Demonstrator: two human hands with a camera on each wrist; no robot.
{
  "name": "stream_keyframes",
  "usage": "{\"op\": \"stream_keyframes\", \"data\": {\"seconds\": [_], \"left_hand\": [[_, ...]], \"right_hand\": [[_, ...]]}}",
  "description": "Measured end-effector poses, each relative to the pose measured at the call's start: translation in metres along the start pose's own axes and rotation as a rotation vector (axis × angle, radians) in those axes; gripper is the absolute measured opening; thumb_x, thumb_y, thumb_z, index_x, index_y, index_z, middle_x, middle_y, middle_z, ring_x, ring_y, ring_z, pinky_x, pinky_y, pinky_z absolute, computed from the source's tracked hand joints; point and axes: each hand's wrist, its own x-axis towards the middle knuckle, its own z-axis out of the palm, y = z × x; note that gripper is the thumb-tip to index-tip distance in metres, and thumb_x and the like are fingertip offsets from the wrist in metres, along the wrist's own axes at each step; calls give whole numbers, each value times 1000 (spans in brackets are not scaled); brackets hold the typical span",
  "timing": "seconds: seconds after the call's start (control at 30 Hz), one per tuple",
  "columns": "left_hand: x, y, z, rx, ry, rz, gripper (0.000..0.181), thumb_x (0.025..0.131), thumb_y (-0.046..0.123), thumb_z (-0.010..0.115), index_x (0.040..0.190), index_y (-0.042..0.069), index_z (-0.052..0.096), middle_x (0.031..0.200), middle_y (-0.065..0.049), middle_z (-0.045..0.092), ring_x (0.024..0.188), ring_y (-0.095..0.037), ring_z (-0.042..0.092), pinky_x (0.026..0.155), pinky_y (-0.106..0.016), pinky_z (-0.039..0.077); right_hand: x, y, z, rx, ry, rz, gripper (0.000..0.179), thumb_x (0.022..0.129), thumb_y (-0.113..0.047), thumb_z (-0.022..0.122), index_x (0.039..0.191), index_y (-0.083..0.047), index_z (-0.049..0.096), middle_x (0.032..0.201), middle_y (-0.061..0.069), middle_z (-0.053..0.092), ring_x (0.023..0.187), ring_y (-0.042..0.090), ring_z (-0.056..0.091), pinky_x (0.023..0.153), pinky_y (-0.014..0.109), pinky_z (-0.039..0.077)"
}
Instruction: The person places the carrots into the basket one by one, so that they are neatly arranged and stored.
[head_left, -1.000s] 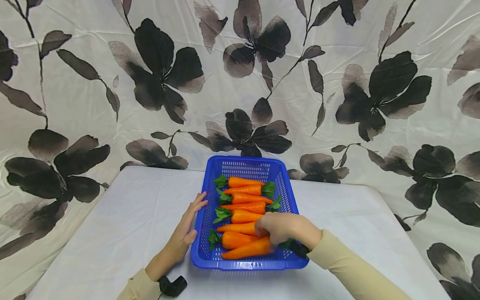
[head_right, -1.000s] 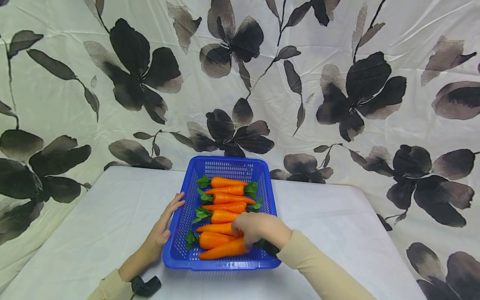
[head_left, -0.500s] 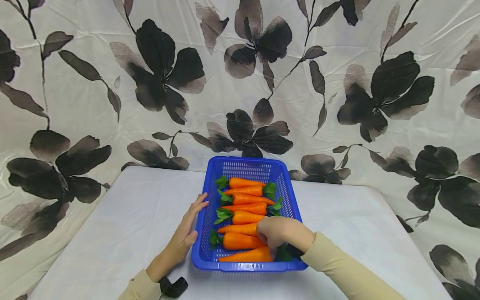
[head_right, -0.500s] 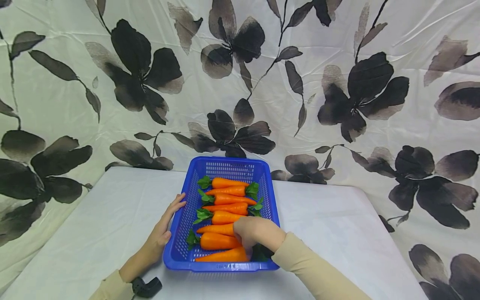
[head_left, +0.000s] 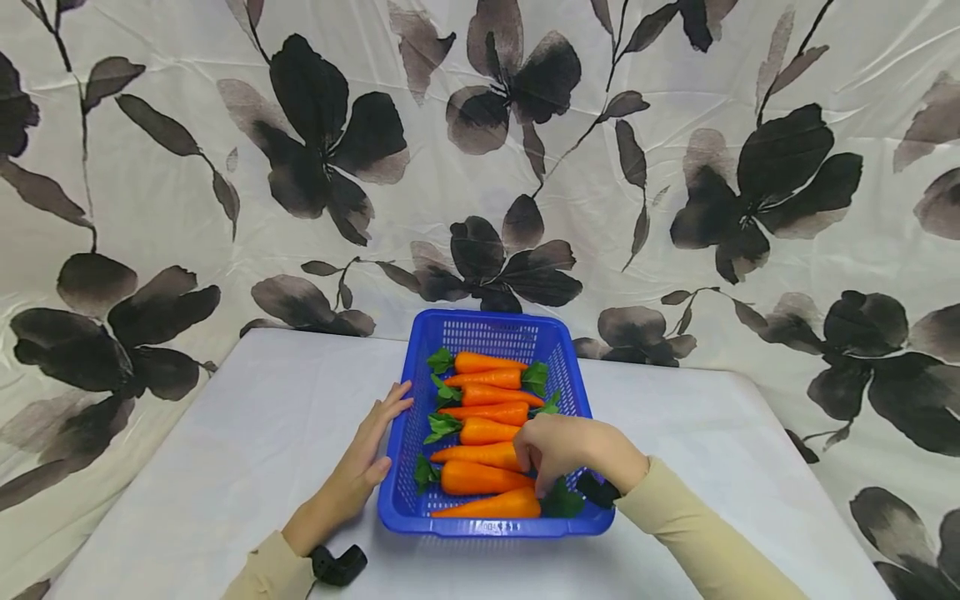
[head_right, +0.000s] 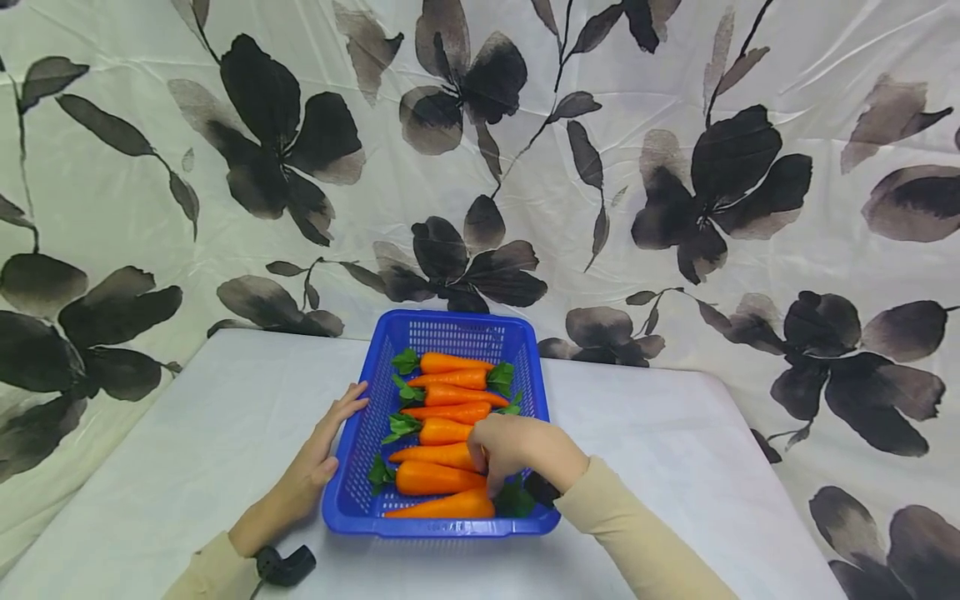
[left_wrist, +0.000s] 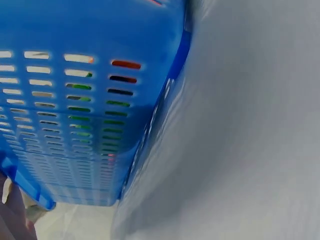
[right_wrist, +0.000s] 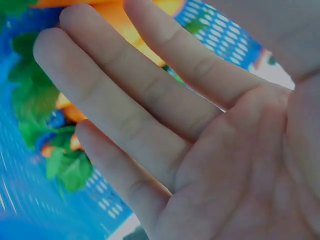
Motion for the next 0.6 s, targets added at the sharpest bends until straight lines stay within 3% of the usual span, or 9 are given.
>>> {"op": "stream_keyframes", "data": {"seconds": [0.13,0.3,0.43,0.6], "left_hand": [[0,-3,-4,54,-30,9,71,102,54,31,153,4,32,163,-13,22,151,-36,12,121,-46,-2],[-1,-1,-7,110,-55,-2,71,103,55,29,154,6,31,163,-11,21,150,-40,13,121,-39,-4],[-1,3,-11,125,-74,-38,65,103,46,37,155,8,30,164,-9,19,150,-38,13,121,-36,-4],[3,13,-20,113,-112,-137,64,99,23,51,157,15,25,165,-3,18,152,-31,11,121,-43,-2]], "right_hand": [[-12,7,-10,56,84,-103,20,78,-8,84,90,-10,68,71,-5,60,64,9,55,63,23,51],[-31,19,-22,61,272,-210,13,86,-14,78,91,-12,67,76,-9,62,69,6,58,66,24,53],[-45,29,-28,51,508,-234,11,88,-15,76,95,-13,67,84,-8,66,77,8,62,72,30,56],[-59,45,-29,-18,899,-258,24,86,-9,77,108,-7,68,103,2,69,99,20,66,88,42,54]]}}
